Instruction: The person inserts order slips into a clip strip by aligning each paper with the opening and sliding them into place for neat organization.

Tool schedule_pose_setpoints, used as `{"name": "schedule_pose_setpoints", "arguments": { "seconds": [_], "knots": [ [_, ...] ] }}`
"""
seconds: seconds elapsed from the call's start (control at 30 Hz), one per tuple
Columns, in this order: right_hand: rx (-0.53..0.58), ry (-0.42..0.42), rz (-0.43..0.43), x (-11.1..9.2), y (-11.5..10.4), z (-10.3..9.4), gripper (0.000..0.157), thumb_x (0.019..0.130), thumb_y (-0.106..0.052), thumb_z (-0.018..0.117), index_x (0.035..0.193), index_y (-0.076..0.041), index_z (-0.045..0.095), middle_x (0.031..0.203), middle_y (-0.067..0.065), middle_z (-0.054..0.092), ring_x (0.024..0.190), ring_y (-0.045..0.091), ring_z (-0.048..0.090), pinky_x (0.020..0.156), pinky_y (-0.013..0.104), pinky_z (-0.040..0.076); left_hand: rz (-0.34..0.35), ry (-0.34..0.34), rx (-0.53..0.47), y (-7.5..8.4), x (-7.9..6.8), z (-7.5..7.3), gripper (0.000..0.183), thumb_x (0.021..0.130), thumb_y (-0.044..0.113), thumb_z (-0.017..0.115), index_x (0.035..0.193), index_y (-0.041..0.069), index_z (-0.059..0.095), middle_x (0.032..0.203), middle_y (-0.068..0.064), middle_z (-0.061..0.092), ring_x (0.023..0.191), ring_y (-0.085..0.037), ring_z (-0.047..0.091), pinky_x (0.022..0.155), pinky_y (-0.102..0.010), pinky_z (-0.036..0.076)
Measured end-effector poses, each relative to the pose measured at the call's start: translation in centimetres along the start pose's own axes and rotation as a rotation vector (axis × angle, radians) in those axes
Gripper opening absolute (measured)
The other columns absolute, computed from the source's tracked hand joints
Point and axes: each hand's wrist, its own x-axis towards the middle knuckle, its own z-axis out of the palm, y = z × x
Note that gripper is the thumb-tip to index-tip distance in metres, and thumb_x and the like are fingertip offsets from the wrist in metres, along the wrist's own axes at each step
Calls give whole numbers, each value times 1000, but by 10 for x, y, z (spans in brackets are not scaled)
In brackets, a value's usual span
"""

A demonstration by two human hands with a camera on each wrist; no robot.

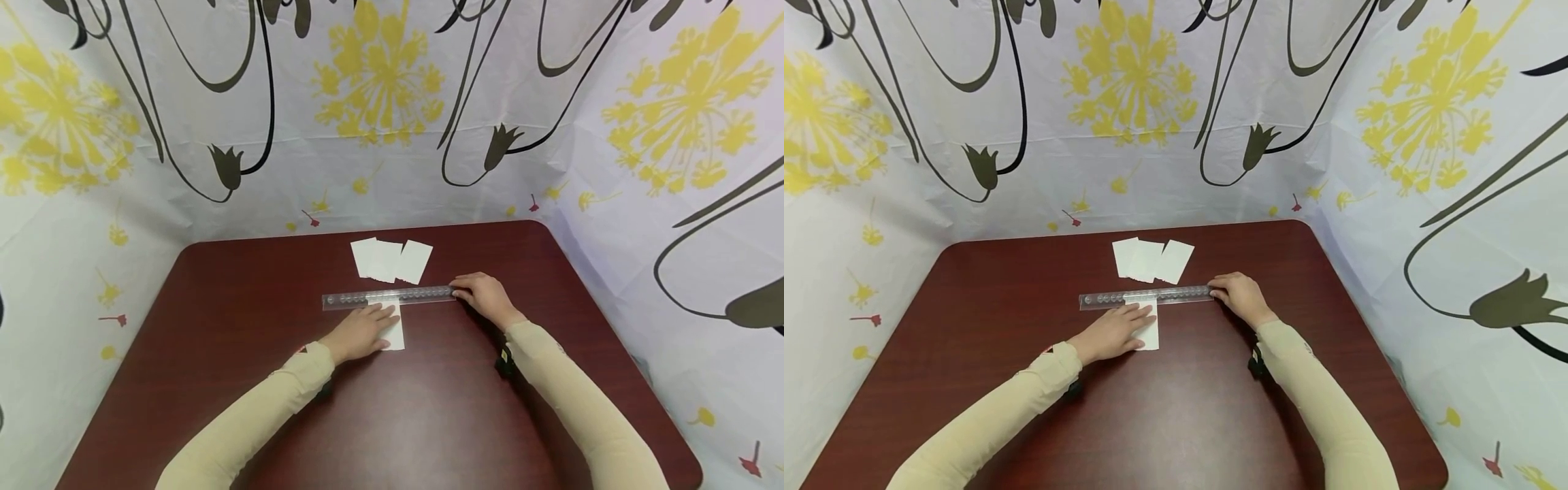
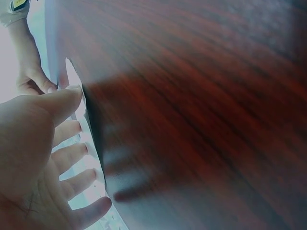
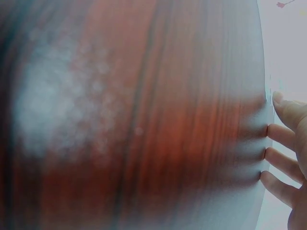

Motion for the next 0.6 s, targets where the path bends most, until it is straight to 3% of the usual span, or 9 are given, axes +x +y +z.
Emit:
{"name": "schedule_pose_setpoints", "arguments": {
  "seconds": [0.6],
  "knots": [
    [-7, 5, 2, 2, 1, 1, 29, 91, -26, 71, 117, -13, 74, 122, 10, 72, 117, 31, 66, 99, 51, 53, 15, -1, 17, -4, 1, 5, 60, 99, 41, 57, 151, 17, 42, 160, -5, 38, 147, -33, 38, 115, -54, 40]
  ]
}}
